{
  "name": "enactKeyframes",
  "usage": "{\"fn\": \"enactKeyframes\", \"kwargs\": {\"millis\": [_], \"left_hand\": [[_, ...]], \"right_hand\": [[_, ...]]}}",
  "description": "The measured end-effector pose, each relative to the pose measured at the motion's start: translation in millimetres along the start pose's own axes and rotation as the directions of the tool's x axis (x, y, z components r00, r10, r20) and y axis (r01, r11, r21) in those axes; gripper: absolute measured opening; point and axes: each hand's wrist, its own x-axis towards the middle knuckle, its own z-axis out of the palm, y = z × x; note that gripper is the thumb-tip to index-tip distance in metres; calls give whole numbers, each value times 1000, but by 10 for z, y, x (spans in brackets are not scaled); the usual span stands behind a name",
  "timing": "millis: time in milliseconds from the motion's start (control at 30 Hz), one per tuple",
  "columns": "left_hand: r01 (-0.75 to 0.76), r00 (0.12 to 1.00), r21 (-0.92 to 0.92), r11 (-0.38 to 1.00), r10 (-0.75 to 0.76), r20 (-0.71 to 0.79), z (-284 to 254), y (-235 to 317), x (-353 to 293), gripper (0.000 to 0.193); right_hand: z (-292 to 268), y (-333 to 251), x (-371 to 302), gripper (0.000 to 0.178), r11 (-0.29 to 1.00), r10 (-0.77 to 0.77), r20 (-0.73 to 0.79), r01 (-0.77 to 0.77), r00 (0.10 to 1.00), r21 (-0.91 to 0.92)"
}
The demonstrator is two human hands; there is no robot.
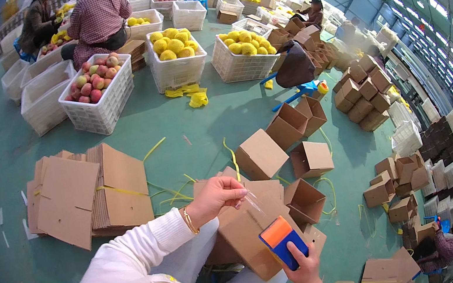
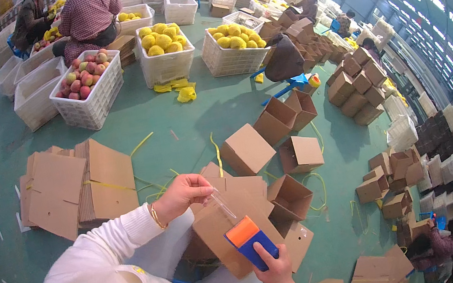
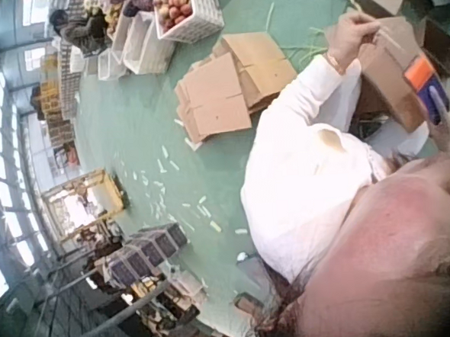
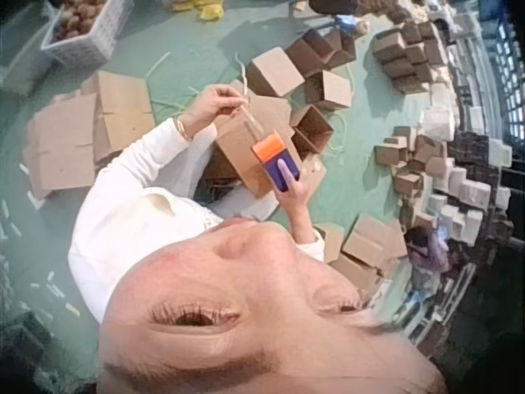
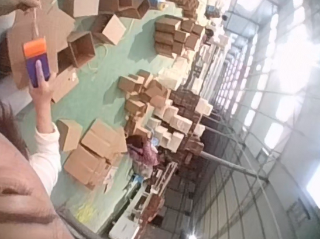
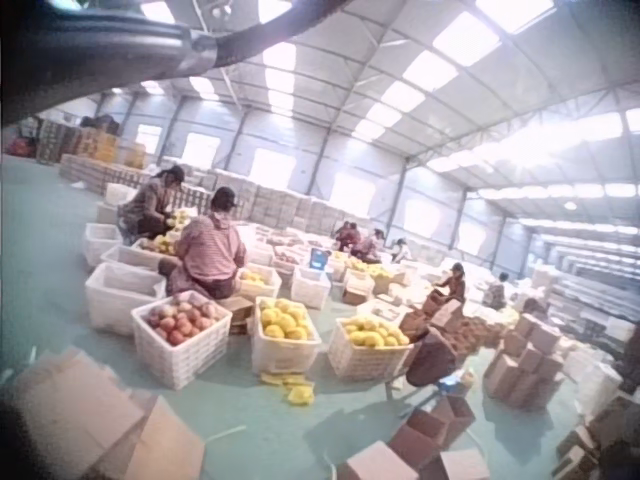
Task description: The person sits on the floor and assembles flat cardboard sheets into small boxes. They fold the flaps and use a handheld tape dispenser to seal the seams, then set the finished boxes aside.
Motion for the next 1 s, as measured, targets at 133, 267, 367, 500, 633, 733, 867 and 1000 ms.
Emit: {"fn": "enactKeyframes", "kwargs": {"millis": [133, 267, 367, 500, 633, 733, 867, 1000], "left_hand": [[72, 996, 42, 997, -74, 48, -102, -16, 146, 9], [-48, 994, 165, 985, 31, 107, -206, -80, 382, 9], [-112, 979, 222, 969, 68, 194, -173, 179, 444, 8], [-140, 914, 310, 940, 2, 406, 56, 290, 842, 7], [-51, 930, 282, 958, -57, 363, 63, 50, 1113, 9], [0, 963, 273, 962, -74, 260, -36, -61, 1171, 11], [81, 981, 338, 938, -134, 138, -195, -183, 1264, 11], [118, 982, 317, 941, -158, 101, -334, -324, 1367, 10]], "right_hand": [[-125, -76, 6, 71, 998, 28, 38, -26, 999, -55], [-1, -42, 94, 72, 998, 44, 9, -43, 999, -51], [45, -193, 154, 73, 994, 101, 17, -100, 995, -50], [69, -143, 82, 73, 987, 141, -76, -145, 987, -61], [52, -164, 160, 75, 985, 161, -69, -165, 985, -55], [19, -221, 287, 78, 974, 217, -21, -218, 976, -64], [-29, -356, 541, 78, 957, 269, 106, -253, 957, -142], [-28, -392, 791, 72, 938, 326, 204, -289, 923, -190]]}}
